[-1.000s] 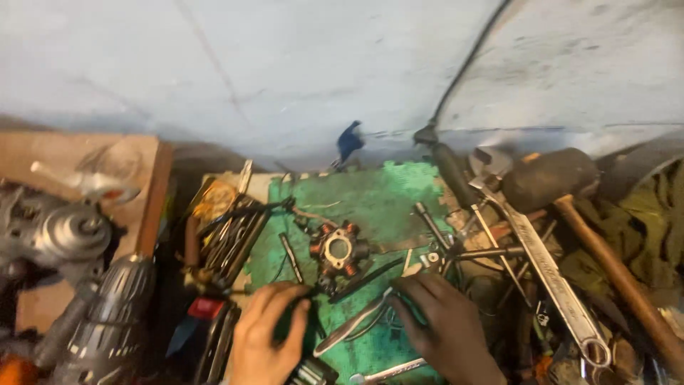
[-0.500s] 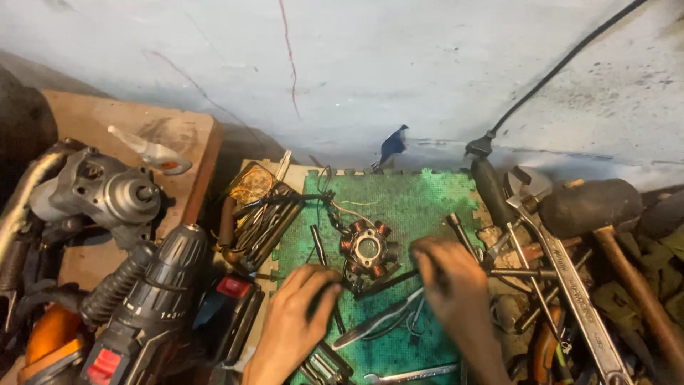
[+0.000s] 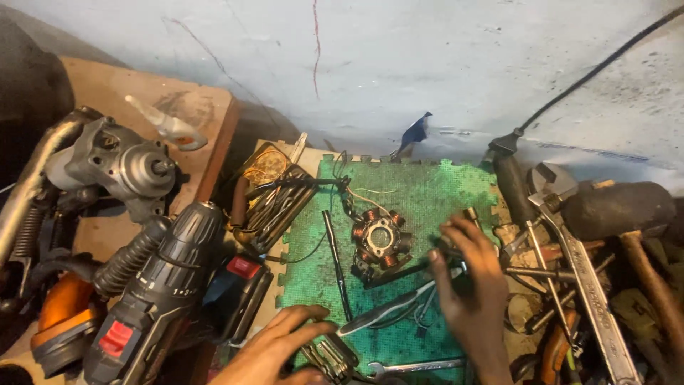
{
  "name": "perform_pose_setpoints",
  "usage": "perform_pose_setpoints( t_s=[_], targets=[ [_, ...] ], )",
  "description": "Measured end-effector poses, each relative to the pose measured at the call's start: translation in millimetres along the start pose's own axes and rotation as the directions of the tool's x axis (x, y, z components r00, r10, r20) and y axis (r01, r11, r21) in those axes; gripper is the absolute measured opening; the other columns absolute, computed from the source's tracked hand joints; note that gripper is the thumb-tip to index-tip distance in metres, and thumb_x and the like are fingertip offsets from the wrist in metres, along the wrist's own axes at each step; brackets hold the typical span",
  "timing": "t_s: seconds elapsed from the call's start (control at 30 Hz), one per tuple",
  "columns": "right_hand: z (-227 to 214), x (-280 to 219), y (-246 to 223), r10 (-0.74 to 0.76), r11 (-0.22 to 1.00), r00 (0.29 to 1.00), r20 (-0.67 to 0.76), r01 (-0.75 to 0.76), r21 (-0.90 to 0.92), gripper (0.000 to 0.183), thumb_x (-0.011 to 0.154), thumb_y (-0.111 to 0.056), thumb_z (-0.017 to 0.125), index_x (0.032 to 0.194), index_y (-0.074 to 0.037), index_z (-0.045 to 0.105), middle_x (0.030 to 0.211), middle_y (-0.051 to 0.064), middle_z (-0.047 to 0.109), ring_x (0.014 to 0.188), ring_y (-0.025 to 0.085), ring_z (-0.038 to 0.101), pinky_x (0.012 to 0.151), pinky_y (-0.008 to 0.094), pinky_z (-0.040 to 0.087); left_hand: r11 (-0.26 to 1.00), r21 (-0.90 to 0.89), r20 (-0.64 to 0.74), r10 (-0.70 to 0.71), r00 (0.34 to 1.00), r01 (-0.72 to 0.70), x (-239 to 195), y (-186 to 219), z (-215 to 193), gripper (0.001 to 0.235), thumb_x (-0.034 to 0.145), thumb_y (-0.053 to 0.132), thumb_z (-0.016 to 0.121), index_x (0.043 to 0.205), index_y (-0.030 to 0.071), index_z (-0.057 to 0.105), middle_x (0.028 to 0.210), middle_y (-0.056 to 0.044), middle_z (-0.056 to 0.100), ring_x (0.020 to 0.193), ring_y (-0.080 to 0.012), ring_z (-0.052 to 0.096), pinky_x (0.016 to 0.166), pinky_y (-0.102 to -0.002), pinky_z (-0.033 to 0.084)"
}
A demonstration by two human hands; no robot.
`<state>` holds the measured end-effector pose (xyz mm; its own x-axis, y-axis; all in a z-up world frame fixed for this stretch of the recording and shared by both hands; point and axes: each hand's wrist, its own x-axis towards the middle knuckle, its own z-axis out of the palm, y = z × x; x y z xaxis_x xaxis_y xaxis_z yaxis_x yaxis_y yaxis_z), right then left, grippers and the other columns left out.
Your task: The person cleans small motorcycle engine components at a workbench, wiping parts with a cloth and tissue and picking at them with pliers. They handle a stator assembly, position an engine cover, and place used parts into a plastic container.
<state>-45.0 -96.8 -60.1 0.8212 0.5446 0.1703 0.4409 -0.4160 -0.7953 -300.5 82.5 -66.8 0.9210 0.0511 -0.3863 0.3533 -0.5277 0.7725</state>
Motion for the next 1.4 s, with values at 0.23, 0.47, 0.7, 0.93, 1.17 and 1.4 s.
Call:
perform_pose_setpoints(
  t_s=[0.23, 0.47, 0.7, 0.93, 1.17, 1.4],
  targets=[
    [3, -11, 25, -0.047, 0.995, 0.999, 0.026, 0.044, 0.085, 0.029, 0.09, -0.007, 0.069, 0.119, -0.004, 0.07, 0.126, 0.014, 0.072, 0.115, 0.025, 0.07, 0.096, 0.036, 0.056, 0.996, 0.082, 0.009, -0.044, 0.999, 0.043, -1, 8, -11, 0.057, 0.077, 0.009, 0.079, 0.132, 0.005, 0.064, 0.134, -0.01, 0.062, 0.129, -0.0303, 0.054, 0.108, -0.041, 0.043],
    [-1, -19, 25, 0.033, 0.975, 0.995, 0.09, -0.052, 0.217, 0.022, 0.09, -0.003, 0.068, 0.111, -0.004, 0.073, 0.116, 0.011, 0.077, 0.109, 0.023, 0.073, 0.095, 0.034, 0.055, 0.977, 0.03, 0.042, 0.207, 0.977, -0.209, 1, 36, -50, 0.052, 0.079, 0.017, 0.085, 0.126, 0.002, 0.068, 0.126, -0.013, 0.065, 0.122, -0.0318, 0.061, 0.101, -0.04, 0.051],
    [12, -48, 45, -0.043, 0.747, 0.931, 0.363, -0.211, 0.63, 0.034, 0.092, 0.005, 0.059, 0.123, -0.003, 0.069, 0.127, 0.014, 0.073, 0.12, 0.026, 0.069, 0.103, 0.038, 0.055, 0.958, -0.07, -0.431, 0.222, 0.875, -0.278, 41, 42, -44, 0.05, 0.073, 0.018, 0.089, 0.115, 0.0, 0.072, 0.113, -0.011, 0.073, 0.104, -0.0262, 0.073, 0.091, -0.038, 0.057],
    [-2, -42, 35, 0.072, 0.743, 0.985, 0.16, -0.16, 0.65, 0.051, 0.087, 0.004, 0.061, 0.138, -0.002, 0.058, 0.132, 0.016, 0.067, 0.122, 0.027, 0.066, 0.103, 0.039, 0.052, 0.679, -0.724, -0.353, -0.213, 0.911, -0.122, 88, 50, 25, 0.031, 0.091, 0.005, 0.075, 0.121, 0.002, 0.069, 0.092, -0.008, 0.076, 0.083, -0.0095, 0.068, 0.07, -0.022, 0.052],
    [-4, -44, 48, -0.057, 0.792, 0.997, 0.048, 0.016, 0.61, 0.043, 0.086, 0.003, 0.069, 0.128, 0.002, 0.062, 0.13, 0.016, 0.066, 0.121, 0.026, 0.066, 0.104, 0.039, 0.053, 0.771, -0.626, -0.285, -0.088, 0.955, -0.116, 81, 87, 9, 0.036, 0.093, 0.01, 0.074, 0.127, 0.006, 0.063, 0.108, -0.007, 0.077, 0.098, -0.0144, 0.071, 0.085, -0.027, 0.058],
    [10, -52, 46, 0.069, 0.959, 0.993, 0.096, -0.093, 0.267, 0.014, 0.075, 0.006, 0.078, 0.086, 0.002, 0.071, 0.091, 0.012, 0.079, 0.079, 0.019, 0.077, 0.068, 0.031, 0.062, 0.866, 0.0, -0.491, 0.435, 0.755, -0.499, 85, 97, 20, 0.057, 0.09, 0.008, 0.077, 0.141, -0.002, 0.055, 0.141, -0.022, 0.055, 0.128, -0.0359, 0.061, 0.104, -0.041, 0.055]
  ],
)
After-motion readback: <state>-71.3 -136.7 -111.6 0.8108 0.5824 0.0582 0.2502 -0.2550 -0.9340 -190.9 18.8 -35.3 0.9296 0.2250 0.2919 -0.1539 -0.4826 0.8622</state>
